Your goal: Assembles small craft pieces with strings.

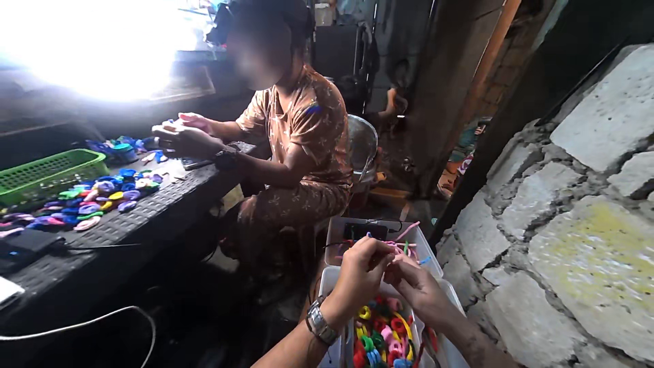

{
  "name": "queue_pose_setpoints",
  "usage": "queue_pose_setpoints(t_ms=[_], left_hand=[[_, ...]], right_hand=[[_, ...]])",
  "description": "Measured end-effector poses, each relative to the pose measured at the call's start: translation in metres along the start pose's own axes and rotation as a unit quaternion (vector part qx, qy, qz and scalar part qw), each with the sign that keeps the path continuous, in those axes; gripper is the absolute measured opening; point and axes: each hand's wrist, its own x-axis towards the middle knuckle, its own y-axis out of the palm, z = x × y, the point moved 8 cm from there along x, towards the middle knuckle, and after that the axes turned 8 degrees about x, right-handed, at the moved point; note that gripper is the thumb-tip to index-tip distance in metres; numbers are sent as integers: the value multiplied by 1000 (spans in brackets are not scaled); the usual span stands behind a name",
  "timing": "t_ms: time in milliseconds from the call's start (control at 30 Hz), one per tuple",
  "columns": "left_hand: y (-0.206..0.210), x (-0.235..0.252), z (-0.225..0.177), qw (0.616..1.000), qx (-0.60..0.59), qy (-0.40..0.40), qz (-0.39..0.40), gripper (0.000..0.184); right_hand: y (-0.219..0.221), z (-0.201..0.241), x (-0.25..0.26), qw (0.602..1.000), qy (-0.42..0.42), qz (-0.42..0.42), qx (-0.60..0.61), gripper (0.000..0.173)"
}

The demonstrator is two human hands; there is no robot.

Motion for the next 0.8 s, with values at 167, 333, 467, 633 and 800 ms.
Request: queue_pose_setpoints(t_ms=[167,333,467,633,800], left_hand=[[7,-2,-11,997,44,62,23,11],[9,-6,-12,989,89,116,28,14],[4,-4,-15,990,59,128,16,16],[-17,1,-2,994,74,47,-62,23],[-25,1,7,997,-20,0,-73,27]], right_hand=[[-5,2,0,978,62,-2,200,43],[-9,-4,1,951,119,-59,278,22],[-16,-5,2,951,85,-89,284,16],[-21,11,-1,984,-52,-52,162,23],[-14,19,-1,970,-106,-63,-211,31]])
